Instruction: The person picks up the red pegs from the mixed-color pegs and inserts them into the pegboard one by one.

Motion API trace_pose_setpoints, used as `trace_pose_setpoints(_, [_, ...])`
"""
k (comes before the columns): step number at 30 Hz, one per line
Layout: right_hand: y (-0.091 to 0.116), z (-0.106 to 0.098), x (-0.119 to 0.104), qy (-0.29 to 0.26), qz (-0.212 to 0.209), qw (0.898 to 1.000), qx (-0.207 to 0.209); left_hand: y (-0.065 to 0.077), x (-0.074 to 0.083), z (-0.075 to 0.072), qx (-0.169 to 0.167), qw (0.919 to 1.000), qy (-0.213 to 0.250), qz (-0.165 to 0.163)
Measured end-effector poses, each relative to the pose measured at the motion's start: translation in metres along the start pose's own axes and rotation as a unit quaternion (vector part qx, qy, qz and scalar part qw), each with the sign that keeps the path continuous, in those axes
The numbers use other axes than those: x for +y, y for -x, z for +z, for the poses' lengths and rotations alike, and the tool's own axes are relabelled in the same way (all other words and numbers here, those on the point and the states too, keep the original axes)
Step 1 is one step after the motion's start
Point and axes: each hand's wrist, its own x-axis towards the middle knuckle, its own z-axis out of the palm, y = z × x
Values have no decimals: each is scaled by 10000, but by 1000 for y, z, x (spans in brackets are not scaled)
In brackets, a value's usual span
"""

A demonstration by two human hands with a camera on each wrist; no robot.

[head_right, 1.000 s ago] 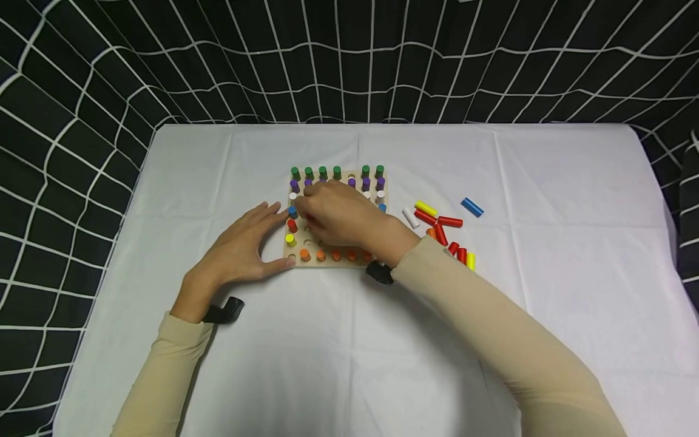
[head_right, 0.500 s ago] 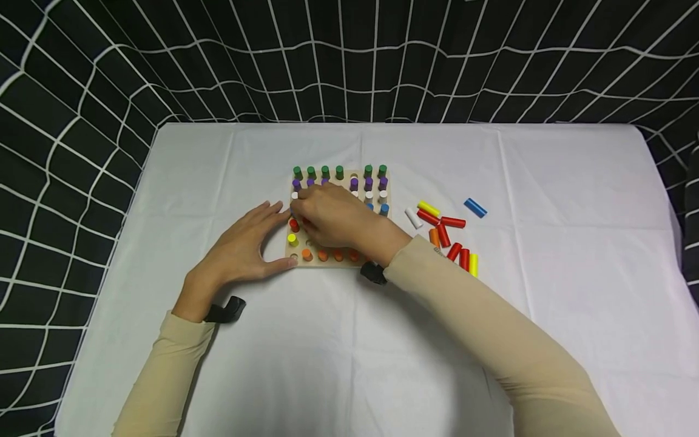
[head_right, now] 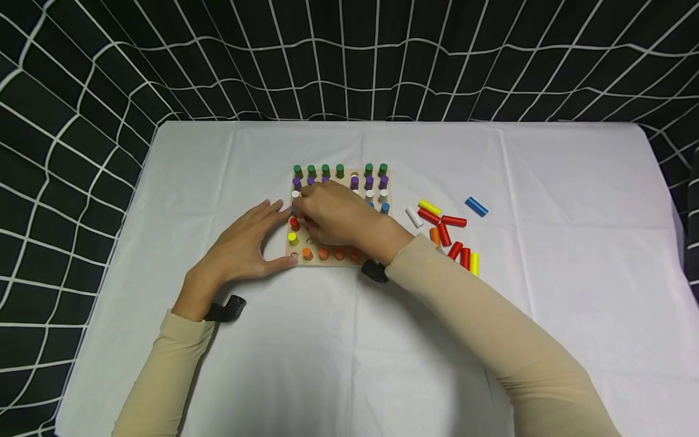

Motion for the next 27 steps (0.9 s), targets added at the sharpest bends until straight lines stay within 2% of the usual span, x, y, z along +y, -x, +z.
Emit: trace_pose_setpoints(27, [4,5,-2,-112,-196,9993,296,1,2,0,20,10000,-72,48])
